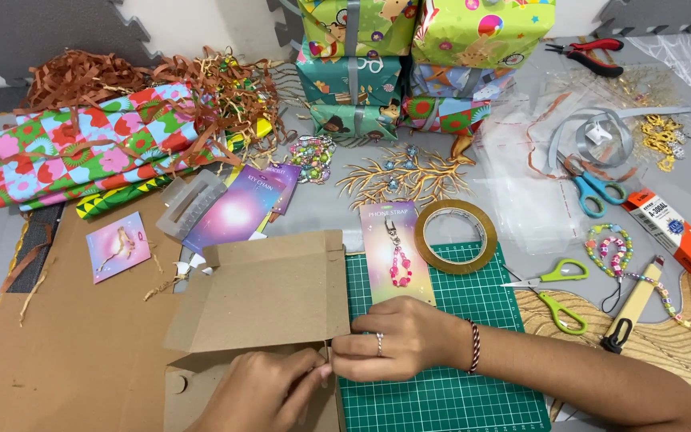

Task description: Folding a small cardboard box, filling it with shredded paper, placing a jewelry item inside, and wrapping it with patterned paper.

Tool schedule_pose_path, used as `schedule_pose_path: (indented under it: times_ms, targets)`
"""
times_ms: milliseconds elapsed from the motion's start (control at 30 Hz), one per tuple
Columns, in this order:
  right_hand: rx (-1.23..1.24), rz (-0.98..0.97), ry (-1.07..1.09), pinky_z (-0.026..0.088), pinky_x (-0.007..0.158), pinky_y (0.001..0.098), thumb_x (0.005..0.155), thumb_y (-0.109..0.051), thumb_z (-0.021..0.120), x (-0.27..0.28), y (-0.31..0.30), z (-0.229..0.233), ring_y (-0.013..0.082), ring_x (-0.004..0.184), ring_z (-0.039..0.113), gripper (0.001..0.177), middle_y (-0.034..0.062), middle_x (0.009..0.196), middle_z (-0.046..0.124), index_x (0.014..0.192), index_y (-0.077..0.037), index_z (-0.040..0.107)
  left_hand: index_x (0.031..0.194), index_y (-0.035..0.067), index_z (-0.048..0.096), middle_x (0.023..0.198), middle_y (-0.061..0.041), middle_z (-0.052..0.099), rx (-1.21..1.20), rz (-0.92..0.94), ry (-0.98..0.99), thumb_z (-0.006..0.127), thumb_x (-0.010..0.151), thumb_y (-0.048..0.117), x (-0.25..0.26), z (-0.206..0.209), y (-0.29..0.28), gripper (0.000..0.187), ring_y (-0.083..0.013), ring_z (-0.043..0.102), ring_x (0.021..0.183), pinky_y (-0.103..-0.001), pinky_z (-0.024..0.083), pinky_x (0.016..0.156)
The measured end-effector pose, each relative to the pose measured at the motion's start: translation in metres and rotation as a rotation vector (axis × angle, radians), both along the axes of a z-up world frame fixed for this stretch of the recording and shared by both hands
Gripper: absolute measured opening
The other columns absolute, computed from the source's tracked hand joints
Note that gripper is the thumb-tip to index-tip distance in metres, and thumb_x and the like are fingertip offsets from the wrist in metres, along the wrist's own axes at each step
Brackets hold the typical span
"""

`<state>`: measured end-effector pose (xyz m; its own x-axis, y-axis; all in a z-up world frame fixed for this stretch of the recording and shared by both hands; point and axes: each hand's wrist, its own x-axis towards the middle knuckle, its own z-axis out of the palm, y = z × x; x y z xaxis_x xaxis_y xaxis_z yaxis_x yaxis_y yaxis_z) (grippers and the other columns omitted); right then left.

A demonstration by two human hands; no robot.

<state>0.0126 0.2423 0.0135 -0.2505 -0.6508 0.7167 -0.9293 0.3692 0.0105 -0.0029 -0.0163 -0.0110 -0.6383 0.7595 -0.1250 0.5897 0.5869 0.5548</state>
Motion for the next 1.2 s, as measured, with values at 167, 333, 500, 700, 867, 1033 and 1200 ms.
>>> schedule_pose_path:
  times_ms: [167, 333, 500, 700, 867, 1033, 1200]
  targets:
    - [0.03, -0.067, -0.026, 0.042, 0.05, 0.0242, 0.106, -0.012, 0.065, 0.001, -0.003, -0.001, 0.0133, 0.06, 0.056, 0.007, 0.0055, 0.094, 0.067, 0.106, -0.008, 0.07, 0.093, 0.018, 0.065, 0.049, 0.001, 0.06, -0.081, -0.086, 0.449, 0.059, 0.102, 0.036, 0.018, -0.033, -0.002, 0.021, -0.0211, 0.055, 0.034, -0.039, 0.041, 0.03]
    - [0.088, -0.093, 0.092, 0.035, 0.052, 0.0244, 0.105, -0.01, 0.066, -0.001, 0.0, 0.003, 0.0129, 0.061, 0.049, 0.009, 0.002, 0.097, 0.071, 0.1, -0.006, 0.072, 0.094, 0.018, 0.07, 0.061, -0.002, 0.07, 0.002, -0.111, 0.381, 0.055, 0.104, 0.04, 0.014, 0.0, 0.0, 0.029, -0.023, 0.066, 0.046, -0.041, 0.049, 0.036]
    - [0.114, -0.036, 0.142, 0.044, 0.055, 0.023, 0.105, -0.011, 0.069, 0.001, 0.001, -0.003, 0.0139, 0.069, 0.057, 0.011, 0.0032, 0.1, 0.067, 0.094, -0.009, 0.069, 0.093, 0.038, 0.069, 0.062, 0.006, 0.071, -0.288, 0.329, -0.072, 0.052, 0.097, 0.053, 0.003, 0.024, 0.002, 0.023, -0.0207, 0.067, 0.056, -0.037, 0.048, 0.053]
    - [0.097, -0.019, 0.135, 0.042, 0.054, 0.0226, 0.104, -0.009, 0.069, 0.001, 0.0, -0.001, 0.0135, 0.068, 0.055, 0.012, 0.003, 0.095, 0.066, 0.092, -0.009, 0.069, 0.087, 0.033, 0.073, 0.062, 0.016, 0.073, -0.075, 0.275, -0.06, 0.065, 0.093, 0.048, 0.003, 0.001, 0.001, 0.018, -0.0095, 0.067, 0.052, -0.032, 0.049, 0.052]
    - [0.166, 0.018, 0.093, 0.046, 0.058, 0.0247, 0.105, -0.017, 0.063, -0.003, 0.006, 0.002, 0.0149, 0.074, 0.059, 0.012, 0.0034, 0.103, 0.066, 0.099, -0.009, 0.07, 0.087, 0.033, 0.071, 0.062, 0.018, 0.072, -0.035, 0.268, -0.015, 0.066, 0.093, 0.043, 0.004, -0.004, 0.001, 0.013, -0.0086, 0.065, 0.05, -0.032, 0.049, 0.048]
    - [0.184, 0.025, 0.084, 0.048, 0.059, 0.0255, 0.108, -0.014, 0.063, -0.004, 0.007, 0.007, 0.0153, 0.073, 0.056, 0.015, 0.0046, 0.104, 0.065, 0.095, -0.008, 0.068, 0.094, 0.032, 0.066, 0.066, 0.016, 0.072, -0.106, 0.267, 0.033, 0.058, 0.098, 0.048, 0.01, -0.011, 0.001, 0.018, -0.0122, 0.068, 0.053, -0.037, 0.048, 0.047]
    - [0.18, 0.033, 0.078, 0.046, 0.059, 0.0259, 0.107, -0.011, 0.064, -0.004, 0.008, 0.009, 0.0153, 0.071, 0.056, 0.013, 0.0045, 0.104, 0.065, 0.094, -0.008, 0.067, 0.09, 0.026, 0.072, 0.05, 0.015, 0.069, 0.198, 0.295, -0.086, 0.063, 0.096, 0.035, 0.015, -0.015, 0.003, 0.014, -0.0027, 0.061, 0.043, -0.026, 0.046, 0.044]
